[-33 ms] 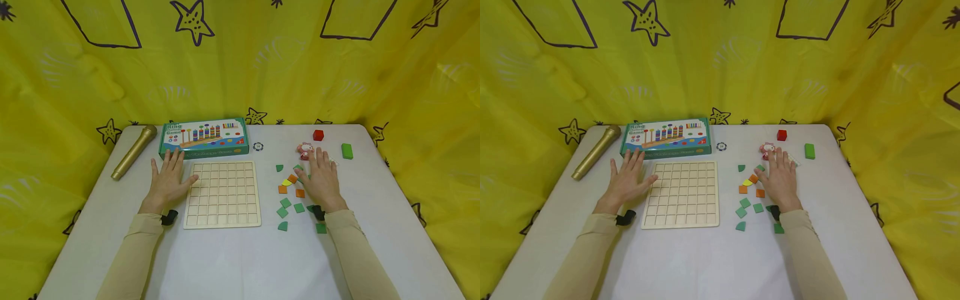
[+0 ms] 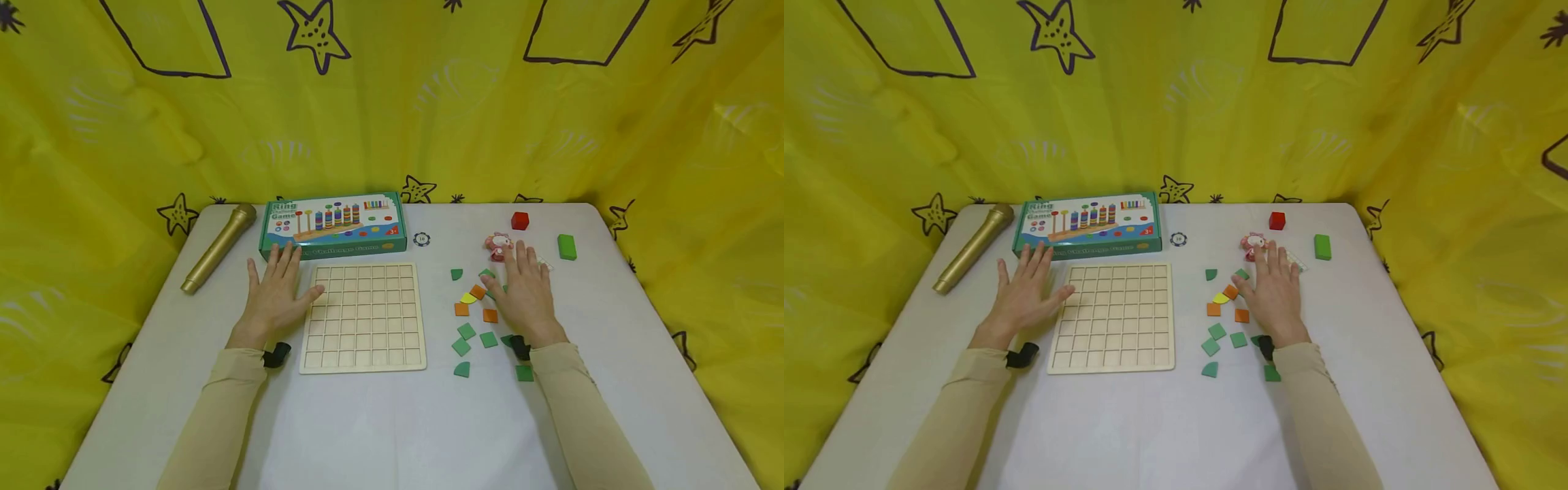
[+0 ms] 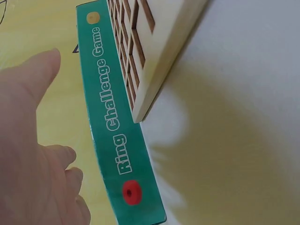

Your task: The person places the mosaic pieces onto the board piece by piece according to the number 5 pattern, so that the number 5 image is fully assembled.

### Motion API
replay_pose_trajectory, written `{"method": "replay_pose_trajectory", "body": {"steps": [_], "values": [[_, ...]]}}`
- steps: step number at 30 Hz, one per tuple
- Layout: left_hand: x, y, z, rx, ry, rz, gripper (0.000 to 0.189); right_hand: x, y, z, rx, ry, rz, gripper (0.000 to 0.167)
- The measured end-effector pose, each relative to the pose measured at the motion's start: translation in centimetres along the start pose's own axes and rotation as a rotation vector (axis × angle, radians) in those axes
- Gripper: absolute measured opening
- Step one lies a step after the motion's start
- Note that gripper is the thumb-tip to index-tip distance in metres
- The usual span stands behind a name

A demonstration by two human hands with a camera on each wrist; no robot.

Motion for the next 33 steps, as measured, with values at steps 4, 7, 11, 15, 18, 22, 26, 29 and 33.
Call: {"method": "replay_pose_trajectory", "body": {"steps": [4, 7, 11, 15, 18, 22, 26, 29, 33], "values": [[0.2, 0.4, 0.7, 0.032, -0.005, 0.070, 0.096, 1.0, 0.2, -0.5, -0.050, -0.031, -0.076, 0.076], [0.0, 1.2, 2.1, 0.092, -0.007, 0.139, 0.104, 2.5, 0.2, -1.1, -0.109, -0.073, -0.145, 0.060], [-0.7, 2.4, 4.5, 0.175, -0.004, 0.184, 0.120, 4.3, 0.7, -2.4, -0.117, -0.101, -0.092, 0.040], [-1.5, 3.4, 6.3, 0.225, 0.007, 0.213, 0.131, 5.0, 1.6, -3.8, -0.054, -0.074, 0.005, 0.038], [-2.0, 3.9, 6.9, 0.248, 0.015, 0.213, 0.135, 4.9, 2.3, -4.5, -0.003, -0.026, 0.048, 0.041], [-2.3, 4.3, 7.0, 0.260, 0.029, 0.189, 0.137, 4.3, 3.0, -4.8, 0.057, 0.050, 0.075, 0.041], [-2.3, 4.4, 7.0, 0.268, 0.035, 0.178, 0.138, 4.1, 3.2, -4.7, 0.085, 0.102, 0.066, 0.041], [-2.1, 4.5, 7.1, 0.280, 0.023, 0.172, 0.139, 4.3, 3.4, -4.8, 0.091, 0.116, 0.066, 0.042], [-1.8, 4.6, 7.5, 0.287, 0.018, 0.165, 0.142, 4.8, 3.7, -5.0, 0.094, 0.095, 0.079, 0.040]]}}
Point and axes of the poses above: each hand's wrist, its own z-axis away from the middle knuckle, its own y-axis out of the palm, x = y × z, the point moved 8 cm from there along -z, towards the middle knuckle, and after that the axes turned 2 degrees about z, right-handed, at the moved point
